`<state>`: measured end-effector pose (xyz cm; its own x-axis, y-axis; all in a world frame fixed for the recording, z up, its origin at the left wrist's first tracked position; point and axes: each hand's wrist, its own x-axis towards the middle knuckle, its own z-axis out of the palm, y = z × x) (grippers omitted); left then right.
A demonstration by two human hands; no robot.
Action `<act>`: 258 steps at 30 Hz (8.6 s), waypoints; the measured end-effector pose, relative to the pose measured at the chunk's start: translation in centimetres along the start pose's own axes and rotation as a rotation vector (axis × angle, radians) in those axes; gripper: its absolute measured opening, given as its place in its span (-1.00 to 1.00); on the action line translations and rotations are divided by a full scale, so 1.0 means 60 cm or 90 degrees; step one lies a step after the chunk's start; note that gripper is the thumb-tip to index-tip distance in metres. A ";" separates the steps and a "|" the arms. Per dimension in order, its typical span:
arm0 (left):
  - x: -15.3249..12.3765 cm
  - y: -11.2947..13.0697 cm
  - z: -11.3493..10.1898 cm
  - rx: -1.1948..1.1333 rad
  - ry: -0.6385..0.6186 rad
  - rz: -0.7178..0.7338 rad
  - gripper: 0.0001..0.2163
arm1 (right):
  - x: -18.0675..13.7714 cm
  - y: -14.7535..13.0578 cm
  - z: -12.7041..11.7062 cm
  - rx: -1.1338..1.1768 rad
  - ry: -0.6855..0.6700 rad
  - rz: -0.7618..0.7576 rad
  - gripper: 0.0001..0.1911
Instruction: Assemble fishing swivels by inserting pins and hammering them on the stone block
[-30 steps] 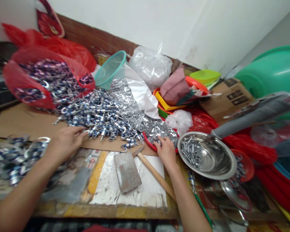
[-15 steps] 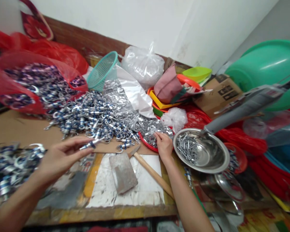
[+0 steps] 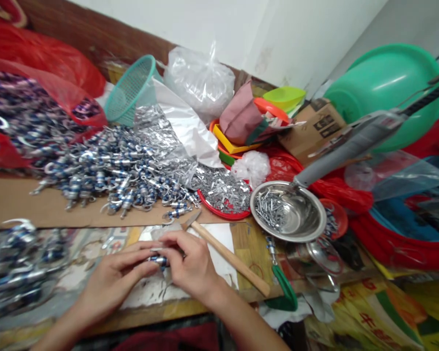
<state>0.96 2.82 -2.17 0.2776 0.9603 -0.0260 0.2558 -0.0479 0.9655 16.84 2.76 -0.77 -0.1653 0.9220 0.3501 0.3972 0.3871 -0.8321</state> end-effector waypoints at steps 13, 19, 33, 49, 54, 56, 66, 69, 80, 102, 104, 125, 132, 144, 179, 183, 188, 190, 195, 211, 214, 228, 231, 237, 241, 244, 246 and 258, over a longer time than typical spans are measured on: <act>-0.003 -0.010 0.003 -0.034 0.131 -0.053 -0.91 | -0.011 0.006 0.006 0.101 -0.053 0.084 -0.78; -0.007 -0.003 -0.002 -0.142 0.131 -0.106 -0.94 | -0.030 0.014 -0.011 -0.112 -0.028 -0.199 -0.74; -0.003 0.024 -0.016 -0.016 0.045 -0.046 -0.92 | -0.034 0.010 -0.025 -0.219 -0.015 -0.410 -0.79; -0.023 -0.001 0.025 -0.325 0.077 -0.150 -0.50 | -0.038 -0.013 -0.010 0.021 0.005 -0.012 -0.91; -0.023 -0.003 0.013 -0.355 -0.014 -0.193 -0.39 | 0.016 0.058 -0.085 -0.348 0.005 0.063 -0.79; -0.020 -0.002 0.010 -0.367 -0.057 -0.205 -0.35 | 0.050 0.107 -0.121 -0.552 0.001 0.131 -0.67; -0.007 0.007 0.003 -0.364 -0.137 -0.230 -0.31 | 0.100 0.177 -0.161 -0.666 -0.190 0.156 -0.66; -0.002 0.003 0.000 -0.375 -0.155 -0.240 -0.27 | 0.100 0.180 -0.165 -0.654 -0.196 0.149 -0.69; 0.010 -0.017 -0.003 -0.451 -0.114 -0.258 -0.17 | 0.102 0.212 -0.184 -0.521 0.000 0.149 -0.82; 0.005 -0.023 0.001 -0.470 -0.109 -0.235 -0.24 | 0.024 -0.021 -0.034 -0.252 -0.387 -0.004 -0.86; 0.005 -0.024 0.002 -0.471 -0.107 -0.244 -0.25 | 0.010 -0.024 -0.040 -0.316 -0.383 -0.031 -0.87; 0.006 -0.019 0.000 -0.459 -0.078 -0.261 -0.28 | -0.040 -0.026 0.033 -0.317 -0.140 0.099 -0.80; 0.005 -0.012 0.001 -0.468 -0.081 -0.265 -0.26 | -0.043 -0.019 0.018 -0.241 -0.080 0.111 -0.83; 0.003 -0.018 0.001 -0.448 -0.080 -0.259 -0.27 | -0.068 0.078 -0.107 -0.399 -0.096 0.233 -0.81; 0.001 -0.009 0.005 0.003 0.114 0.051 -0.95 | 0.078 0.153 -0.142 -0.582 -0.001 0.252 -0.76; -0.001 -0.005 0.007 0.026 0.095 0.066 -0.90 | 0.117 0.171 -0.154 -0.587 -0.023 0.276 -0.77; -0.006 -0.006 0.005 0.044 0.082 0.078 -0.84 | 0.107 0.136 -0.141 -0.487 -0.018 0.216 -0.71; -0.007 -0.006 0.005 0.053 0.088 0.074 -0.83 | 0.081 0.103 -0.115 -0.415 -0.030 0.188 -0.75; -0.007 -0.010 0.007 0.062 0.127 0.072 -0.75 | 0.005 0.024 -0.031 0.000 -0.081 0.042 -0.86; -0.021 0.004 0.001 -0.063 0.112 0.032 -0.92 | -0.046 0.005 -0.012 -0.026 -0.001 -0.181 -0.63; -0.022 0.014 0.000 -0.006 0.096 0.006 -0.90 | -0.053 0.013 -0.022 -0.170 -0.027 -0.345 -0.61; -0.019 0.020 -0.008 -0.032 -0.016 -0.072 -0.83 | -0.049 0.001 -0.016 -0.078 0.019 -0.220 -0.81; -0.024 0.007 -0.003 -0.156 -0.025 -0.130 -0.64 | -0.049 -0.008 -0.014 -0.037 0.001 -0.147 -0.85; -0.023 -0.007 0.007 -0.253 -0.033 -0.189 -0.55 | 0.009 0.033 -0.067 -0.227 -0.039 0.015 -0.82; -0.013 -0.001 0.002 -0.285 -0.089 -0.214 -0.52 | 0.085 0.108 -0.116 -0.567 -0.017 0.198 -0.76; -0.005 0.003 -0.002 -0.324 -0.136 -0.235 -0.50 | 0.120 0.143 -0.122 -0.612 -0.057 0.237 -0.82; 0.000 0.004 -0.005 -0.352 -0.165 -0.241 -0.47 | 0.129 0.151 -0.115 -0.630 -0.073 0.240 -0.78; 0.009 -0.014 -0.010 -0.447 -0.139 -0.287 -0.22 | 0.087 0.150 -0.133 -0.494 0.013 0.159 -0.79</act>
<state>0.36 3.53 -2.87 0.4777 0.7687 -0.4253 -0.2278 0.5759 0.7852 26.78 11.05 -3.01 0.0243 0.9778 0.2081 0.9336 0.0523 -0.3545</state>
